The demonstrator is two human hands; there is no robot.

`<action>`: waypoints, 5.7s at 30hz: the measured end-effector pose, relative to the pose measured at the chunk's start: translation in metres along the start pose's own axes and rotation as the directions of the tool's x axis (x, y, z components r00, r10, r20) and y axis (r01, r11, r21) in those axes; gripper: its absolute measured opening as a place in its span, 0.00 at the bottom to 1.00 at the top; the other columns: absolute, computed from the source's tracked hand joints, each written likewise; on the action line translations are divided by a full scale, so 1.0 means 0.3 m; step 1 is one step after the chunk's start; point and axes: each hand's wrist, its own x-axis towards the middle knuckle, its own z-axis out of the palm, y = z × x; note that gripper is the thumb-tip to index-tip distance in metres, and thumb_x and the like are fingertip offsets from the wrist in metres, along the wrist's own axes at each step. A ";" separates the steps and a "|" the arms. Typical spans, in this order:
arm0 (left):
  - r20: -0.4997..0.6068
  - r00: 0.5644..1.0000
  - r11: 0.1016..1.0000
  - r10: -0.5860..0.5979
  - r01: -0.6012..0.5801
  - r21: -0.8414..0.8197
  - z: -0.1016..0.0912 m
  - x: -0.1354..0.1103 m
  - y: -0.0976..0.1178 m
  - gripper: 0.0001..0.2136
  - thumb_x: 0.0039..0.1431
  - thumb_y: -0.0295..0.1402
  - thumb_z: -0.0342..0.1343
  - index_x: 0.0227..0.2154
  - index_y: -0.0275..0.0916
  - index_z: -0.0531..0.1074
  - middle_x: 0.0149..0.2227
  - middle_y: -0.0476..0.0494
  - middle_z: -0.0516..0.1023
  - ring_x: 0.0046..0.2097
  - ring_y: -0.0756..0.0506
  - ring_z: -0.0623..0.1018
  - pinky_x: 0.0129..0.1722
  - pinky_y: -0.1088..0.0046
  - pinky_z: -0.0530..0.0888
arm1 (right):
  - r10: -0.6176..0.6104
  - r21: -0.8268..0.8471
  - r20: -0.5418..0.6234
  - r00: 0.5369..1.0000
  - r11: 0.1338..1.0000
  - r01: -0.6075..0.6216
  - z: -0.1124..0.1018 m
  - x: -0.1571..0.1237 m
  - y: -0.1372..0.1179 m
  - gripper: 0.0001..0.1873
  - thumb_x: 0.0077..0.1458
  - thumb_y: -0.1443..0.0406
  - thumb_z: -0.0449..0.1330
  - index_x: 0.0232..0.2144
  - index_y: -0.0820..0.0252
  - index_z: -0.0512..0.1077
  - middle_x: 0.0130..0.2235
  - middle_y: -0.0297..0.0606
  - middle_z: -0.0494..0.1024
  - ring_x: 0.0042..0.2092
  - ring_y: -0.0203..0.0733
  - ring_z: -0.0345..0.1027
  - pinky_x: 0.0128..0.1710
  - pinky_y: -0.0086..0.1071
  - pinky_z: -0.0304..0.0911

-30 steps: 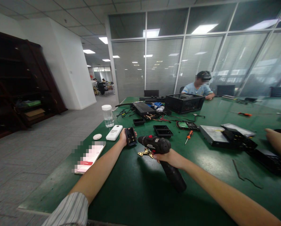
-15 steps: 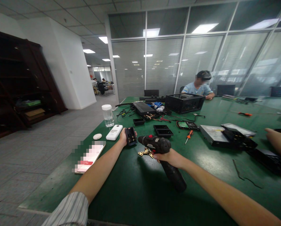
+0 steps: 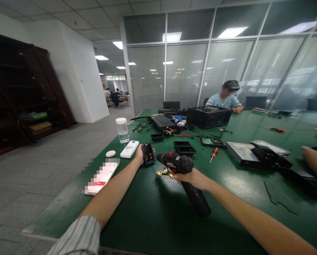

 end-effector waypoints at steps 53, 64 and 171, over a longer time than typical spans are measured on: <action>-0.010 1.000 0.998 -0.028 0.028 -0.048 0.021 -0.021 0.005 0.19 0.59 0.37 0.43 0.38 0.27 0.74 0.28 0.32 0.79 0.28 0.38 0.79 0.26 0.63 0.75 | -0.026 0.015 -0.016 1.000 1.000 0.026 0.007 -0.005 -0.011 0.18 0.43 0.54 0.67 0.30 0.61 0.68 0.26 0.31 0.68 0.29 0.36 0.60 0.29 0.31 0.58; 0.004 1.000 1.000 -0.003 0.003 0.021 0.013 -0.016 0.003 0.21 0.60 0.38 0.40 0.36 0.29 0.74 0.28 0.33 0.78 0.29 0.38 0.80 0.27 0.63 0.75 | -0.020 0.010 -0.014 1.000 1.000 0.020 0.007 -0.005 -0.009 0.17 0.45 0.55 0.66 0.29 0.61 0.68 0.26 0.32 0.67 0.29 0.36 0.60 0.30 0.32 0.57; -0.014 1.000 1.000 -0.020 0.020 0.004 0.033 -0.039 0.010 0.20 0.59 0.38 0.41 0.37 0.27 0.74 0.28 0.32 0.79 0.28 0.38 0.80 0.26 0.64 0.74 | -0.059 -0.007 -0.012 0.998 0.998 0.059 0.003 0.000 0.006 0.17 0.46 0.55 0.66 0.31 0.61 0.69 0.27 0.32 0.68 0.30 0.36 0.61 0.30 0.32 0.58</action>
